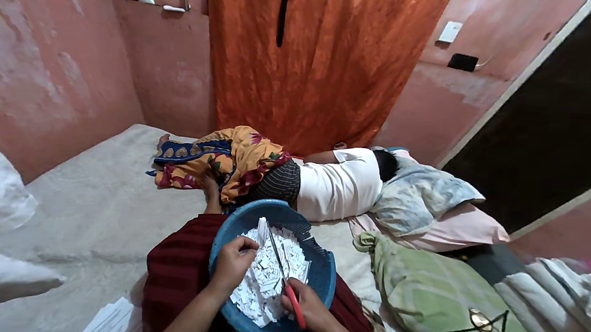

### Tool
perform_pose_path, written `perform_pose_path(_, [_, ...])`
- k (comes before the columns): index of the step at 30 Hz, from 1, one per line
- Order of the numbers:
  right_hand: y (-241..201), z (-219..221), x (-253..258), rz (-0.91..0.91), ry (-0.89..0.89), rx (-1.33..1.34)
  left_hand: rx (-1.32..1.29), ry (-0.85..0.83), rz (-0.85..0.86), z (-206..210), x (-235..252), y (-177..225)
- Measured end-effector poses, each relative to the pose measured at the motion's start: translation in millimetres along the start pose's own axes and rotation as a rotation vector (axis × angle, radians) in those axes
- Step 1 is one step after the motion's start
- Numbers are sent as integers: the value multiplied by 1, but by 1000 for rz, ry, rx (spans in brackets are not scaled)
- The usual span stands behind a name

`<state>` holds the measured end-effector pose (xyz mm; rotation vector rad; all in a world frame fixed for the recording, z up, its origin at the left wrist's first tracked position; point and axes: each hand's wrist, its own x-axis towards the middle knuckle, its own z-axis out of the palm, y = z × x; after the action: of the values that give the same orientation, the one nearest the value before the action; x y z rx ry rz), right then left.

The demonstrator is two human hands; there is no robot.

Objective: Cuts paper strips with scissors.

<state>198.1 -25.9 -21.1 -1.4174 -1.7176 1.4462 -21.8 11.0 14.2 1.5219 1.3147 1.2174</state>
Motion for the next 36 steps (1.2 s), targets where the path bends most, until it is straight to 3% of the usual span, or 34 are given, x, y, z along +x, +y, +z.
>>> perform_pose_path(6, [0, 1, -1, -21, 23, 26, 67, -32, 67, 1, -2, -3])
perform_pose_path(13, [5, 1, -2, -87, 65, 117, -208, -58, -72, 3, 2, 2])
perform_pose_path(19, [8, 1, -1, -123, 55, 142, -254, -283, -251, 4, 3, 4])
perform_pose_path(27, [15, -2, -4, -241, -36, 143, -110, -152, -41, 2, 5, 0])
perform_pose_path(32, [23, -6, -4, -318, -160, 199, -211, -352, 23, 2, 7, -2])
perform_pose_path(36, [25, -8, -4, -353, -196, 253, -281, -528, -44, 0, 8, -3])
